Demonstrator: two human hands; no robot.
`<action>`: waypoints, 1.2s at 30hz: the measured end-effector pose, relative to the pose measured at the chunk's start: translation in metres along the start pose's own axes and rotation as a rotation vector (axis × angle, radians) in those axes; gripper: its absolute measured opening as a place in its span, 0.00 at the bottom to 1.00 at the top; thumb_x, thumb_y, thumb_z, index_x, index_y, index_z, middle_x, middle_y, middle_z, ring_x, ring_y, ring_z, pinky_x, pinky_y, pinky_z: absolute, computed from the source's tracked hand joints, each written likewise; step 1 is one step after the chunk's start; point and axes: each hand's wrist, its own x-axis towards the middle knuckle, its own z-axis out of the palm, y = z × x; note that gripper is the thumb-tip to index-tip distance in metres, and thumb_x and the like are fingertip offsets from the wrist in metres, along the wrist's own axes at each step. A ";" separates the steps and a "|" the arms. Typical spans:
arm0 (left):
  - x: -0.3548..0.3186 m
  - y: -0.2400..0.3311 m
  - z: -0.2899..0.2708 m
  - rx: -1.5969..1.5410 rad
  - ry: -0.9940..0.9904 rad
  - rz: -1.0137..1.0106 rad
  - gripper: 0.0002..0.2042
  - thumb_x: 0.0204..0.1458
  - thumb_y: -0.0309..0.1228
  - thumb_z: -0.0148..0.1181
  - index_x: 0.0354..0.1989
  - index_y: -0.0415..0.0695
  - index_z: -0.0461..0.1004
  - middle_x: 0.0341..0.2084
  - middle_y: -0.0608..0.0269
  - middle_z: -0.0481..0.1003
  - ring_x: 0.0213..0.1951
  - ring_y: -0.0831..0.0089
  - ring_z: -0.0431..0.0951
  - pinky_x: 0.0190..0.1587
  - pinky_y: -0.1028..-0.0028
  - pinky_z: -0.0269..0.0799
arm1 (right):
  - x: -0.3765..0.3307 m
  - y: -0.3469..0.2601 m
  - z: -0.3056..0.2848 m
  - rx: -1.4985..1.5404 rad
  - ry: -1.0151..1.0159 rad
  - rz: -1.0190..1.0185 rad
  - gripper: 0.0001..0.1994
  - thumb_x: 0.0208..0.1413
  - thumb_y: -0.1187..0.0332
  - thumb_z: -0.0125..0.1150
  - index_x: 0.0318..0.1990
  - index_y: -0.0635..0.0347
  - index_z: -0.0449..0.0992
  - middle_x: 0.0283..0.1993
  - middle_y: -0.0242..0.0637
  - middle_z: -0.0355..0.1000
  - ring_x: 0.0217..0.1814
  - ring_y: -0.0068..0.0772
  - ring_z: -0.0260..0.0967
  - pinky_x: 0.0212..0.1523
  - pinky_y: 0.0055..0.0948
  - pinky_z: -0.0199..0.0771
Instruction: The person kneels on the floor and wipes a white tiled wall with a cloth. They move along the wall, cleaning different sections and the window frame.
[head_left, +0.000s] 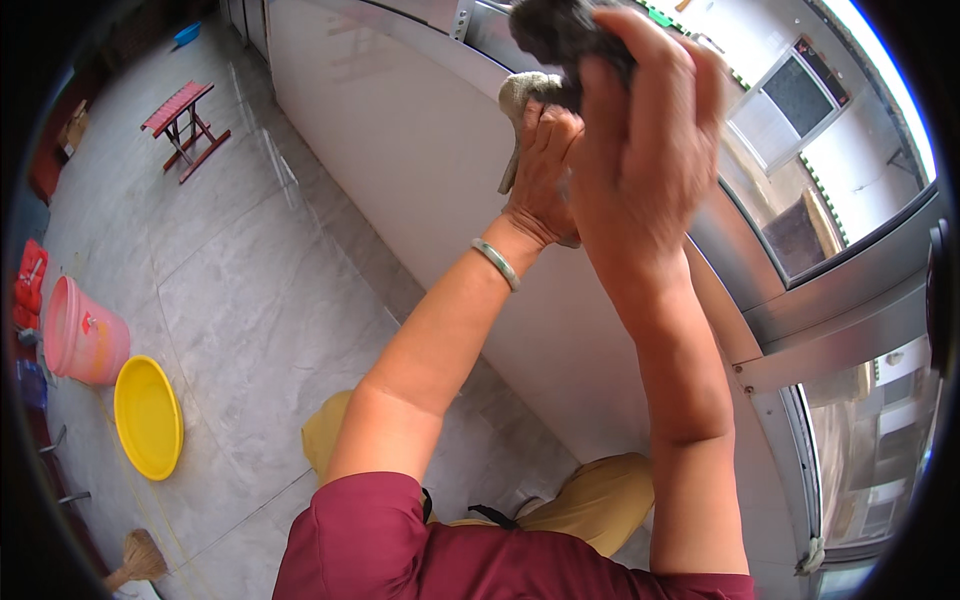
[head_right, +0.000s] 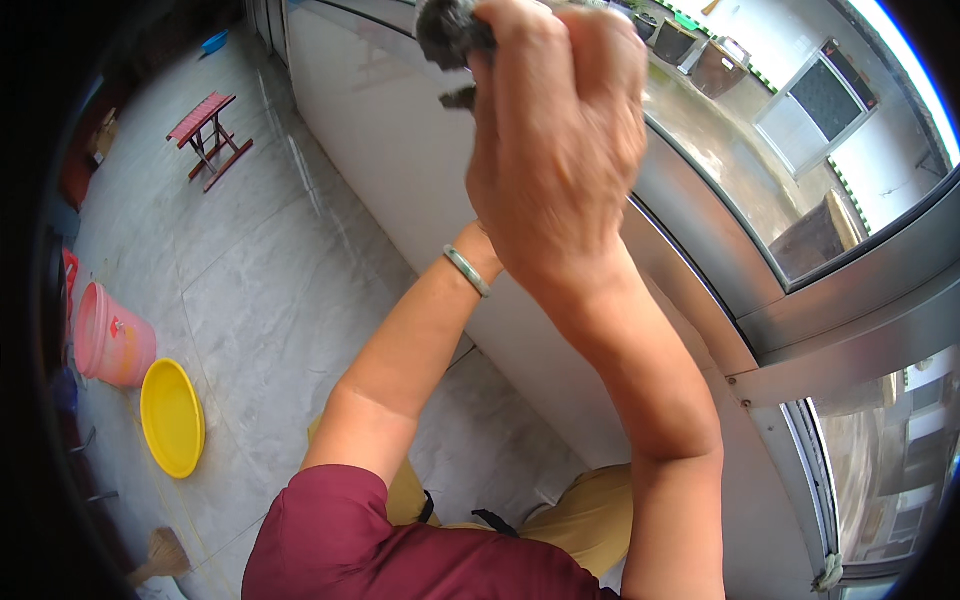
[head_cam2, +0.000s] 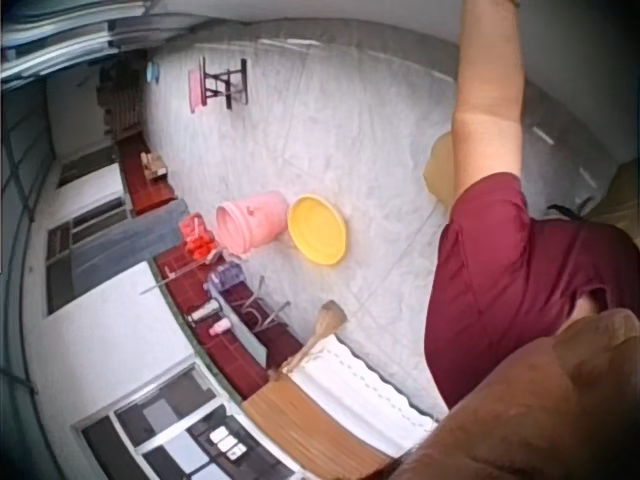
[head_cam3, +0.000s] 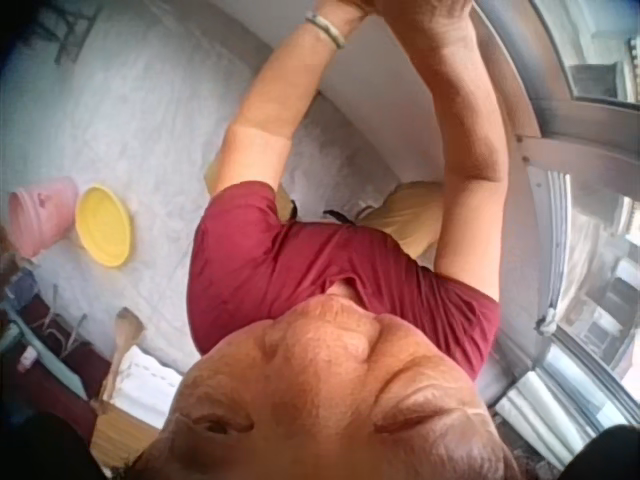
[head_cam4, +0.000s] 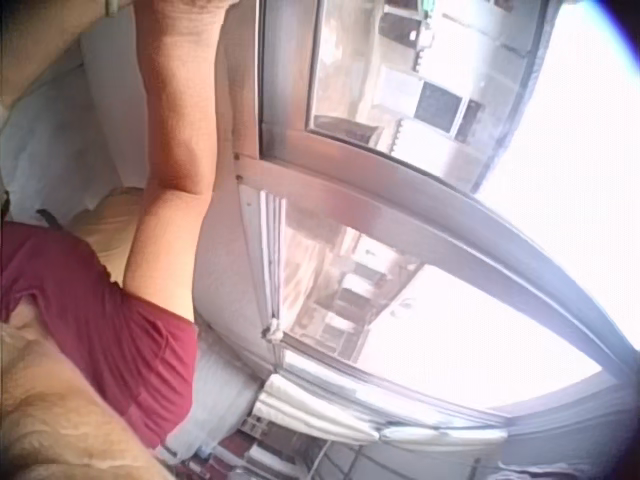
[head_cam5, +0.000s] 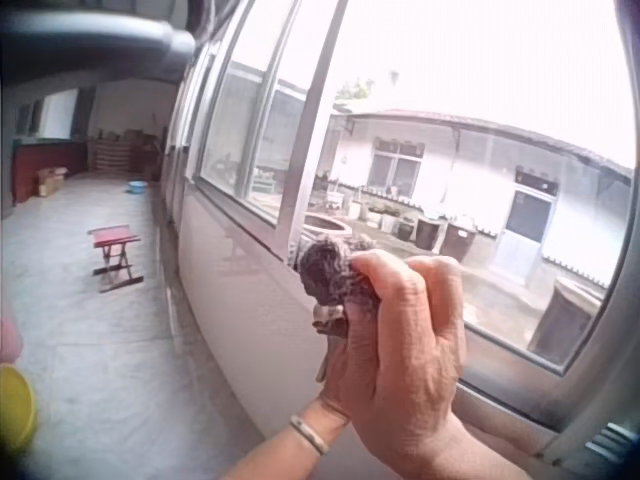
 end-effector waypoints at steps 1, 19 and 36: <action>0.002 -0.002 -0.003 0.079 0.093 0.047 0.31 0.51 0.49 0.58 0.60 0.43 0.66 0.62 0.45 0.62 0.66 0.45 0.58 0.67 0.41 0.42 | -0.010 -0.010 -0.029 -0.036 -0.026 -0.101 0.13 0.54 0.80 0.57 0.48 0.62 0.74 0.43 0.41 0.71 0.44 0.41 0.65 0.48 0.34 0.67; -0.068 0.046 0.070 0.148 0.466 -0.093 0.30 0.66 0.39 0.41 0.70 0.32 0.47 0.68 0.44 0.51 0.69 0.49 0.53 0.70 0.62 0.45 | -0.358 0.009 -0.155 0.718 -0.951 0.663 0.14 0.54 0.72 0.64 0.49 0.57 0.74 0.41 0.41 0.69 0.42 0.45 0.68 0.41 0.39 0.71; -0.217 0.151 0.190 0.303 0.209 0.325 0.15 0.50 0.36 0.57 0.48 0.52 0.74 0.57 0.60 0.69 0.58 0.45 0.72 0.65 0.42 0.57 | -0.423 0.011 -0.168 0.869 -1.492 0.544 0.14 0.60 0.64 0.55 0.52 0.57 0.70 0.48 0.43 0.69 0.53 0.40 0.67 0.53 0.38 0.66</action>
